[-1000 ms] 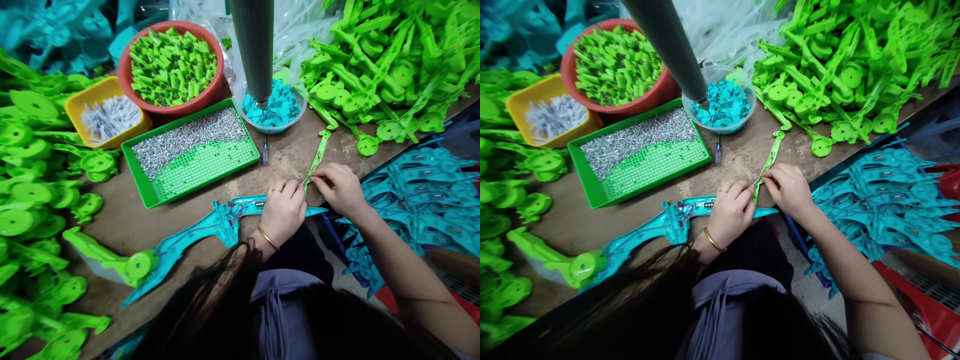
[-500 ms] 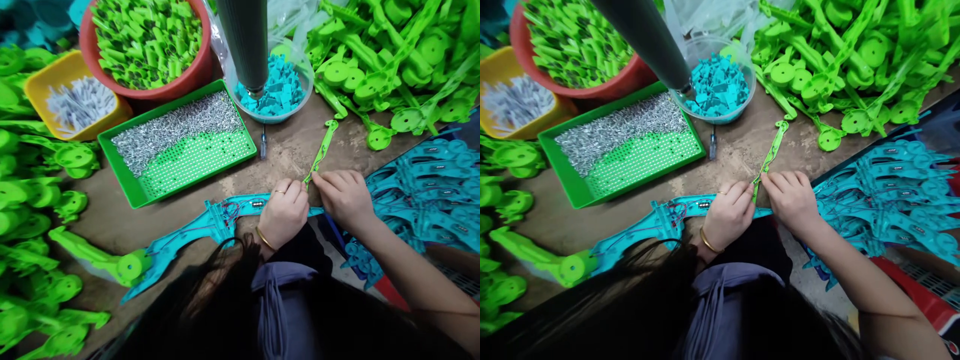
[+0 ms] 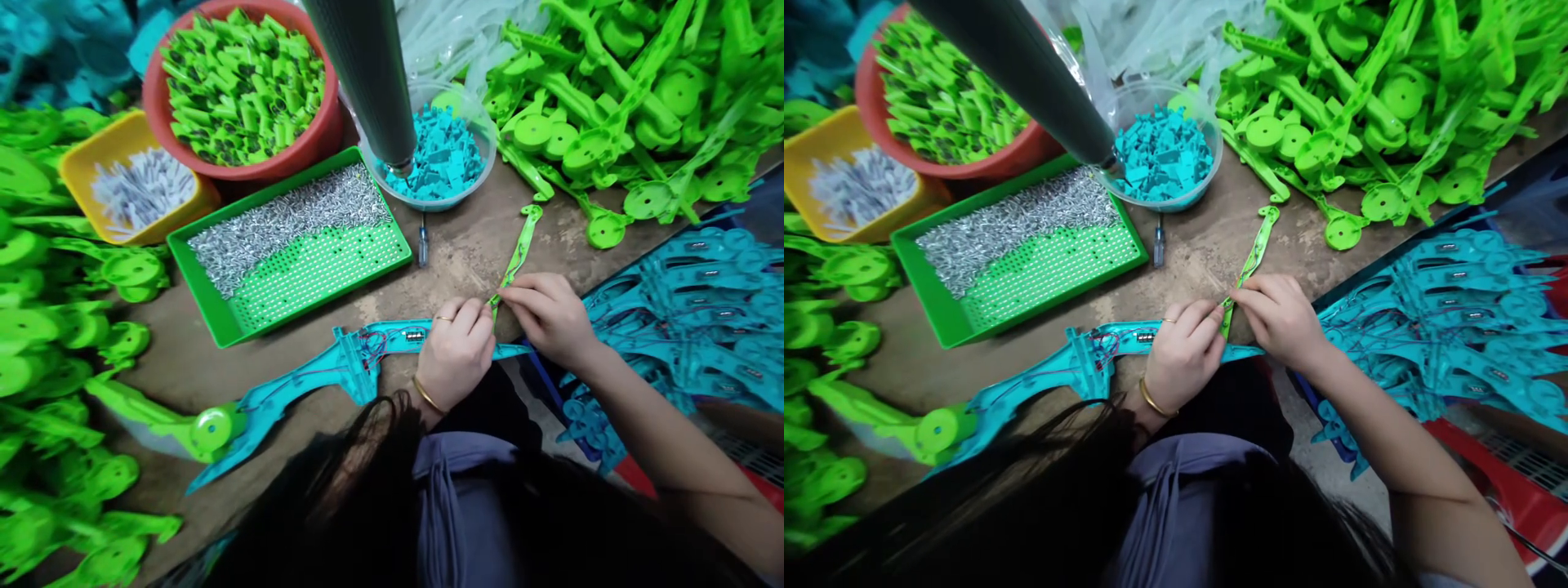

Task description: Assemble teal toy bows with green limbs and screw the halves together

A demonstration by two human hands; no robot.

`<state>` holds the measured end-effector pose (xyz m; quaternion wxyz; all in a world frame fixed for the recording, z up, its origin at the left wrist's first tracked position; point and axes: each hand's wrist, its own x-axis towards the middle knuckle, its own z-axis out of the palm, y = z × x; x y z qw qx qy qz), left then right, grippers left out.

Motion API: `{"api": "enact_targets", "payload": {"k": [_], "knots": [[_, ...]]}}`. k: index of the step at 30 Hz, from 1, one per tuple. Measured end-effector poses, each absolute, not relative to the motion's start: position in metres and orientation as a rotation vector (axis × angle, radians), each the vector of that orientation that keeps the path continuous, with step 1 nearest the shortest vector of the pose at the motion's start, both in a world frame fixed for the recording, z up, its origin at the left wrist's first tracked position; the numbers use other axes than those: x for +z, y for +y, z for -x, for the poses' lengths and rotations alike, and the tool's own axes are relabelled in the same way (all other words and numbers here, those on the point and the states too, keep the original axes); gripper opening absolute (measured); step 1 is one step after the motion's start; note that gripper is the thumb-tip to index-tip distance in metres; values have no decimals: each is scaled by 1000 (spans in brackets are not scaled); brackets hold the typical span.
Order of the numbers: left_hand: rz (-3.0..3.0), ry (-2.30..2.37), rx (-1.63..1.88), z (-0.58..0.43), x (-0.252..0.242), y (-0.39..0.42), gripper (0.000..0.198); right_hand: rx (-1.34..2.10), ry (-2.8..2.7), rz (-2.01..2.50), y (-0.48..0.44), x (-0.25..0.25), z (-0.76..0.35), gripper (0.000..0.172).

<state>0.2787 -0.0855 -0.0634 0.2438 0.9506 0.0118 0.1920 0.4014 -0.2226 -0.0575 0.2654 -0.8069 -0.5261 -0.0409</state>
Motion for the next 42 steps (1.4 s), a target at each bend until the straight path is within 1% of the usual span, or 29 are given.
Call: {"api": "enact_targets", "payload": {"k": [5, 11, 17, 22, 26, 32, 37, 42], "knots": [[-2627, 39, 479, -278, -62, -87, 23, -110, -1241, 2169, -224, -60, -396, 18], [-2728, 40, 225, -280, -54, -87, 37, -133, -1158, 2199, -220, -59, -392, 14], [-2745, 48, 92, -286, -47, -86, 35, -73, -1151, 2237, -216, -62, -395, 12], [-2731, 60, 70, -287, -47, -86, 35, -65, -1159, 2275, -216, -60, -397, 7], [-2740, 25, 77, -288, -47, -86, 32, -81, -1223, 2289, -215, -59, -399, 8], [-2726, -36, 120, -290, -50, -83, 30, -60, -1326, 2446, -215, -55, -393, 16], [-2669, -26, 132, -289, -51, -80, 36, -94, -1436, 2593, -223, -46, -383, 24], [-2625, 7, 155, -290, -50, -80, 36, 137, -1178, 2352, -232, -48, -390, 23]]}}
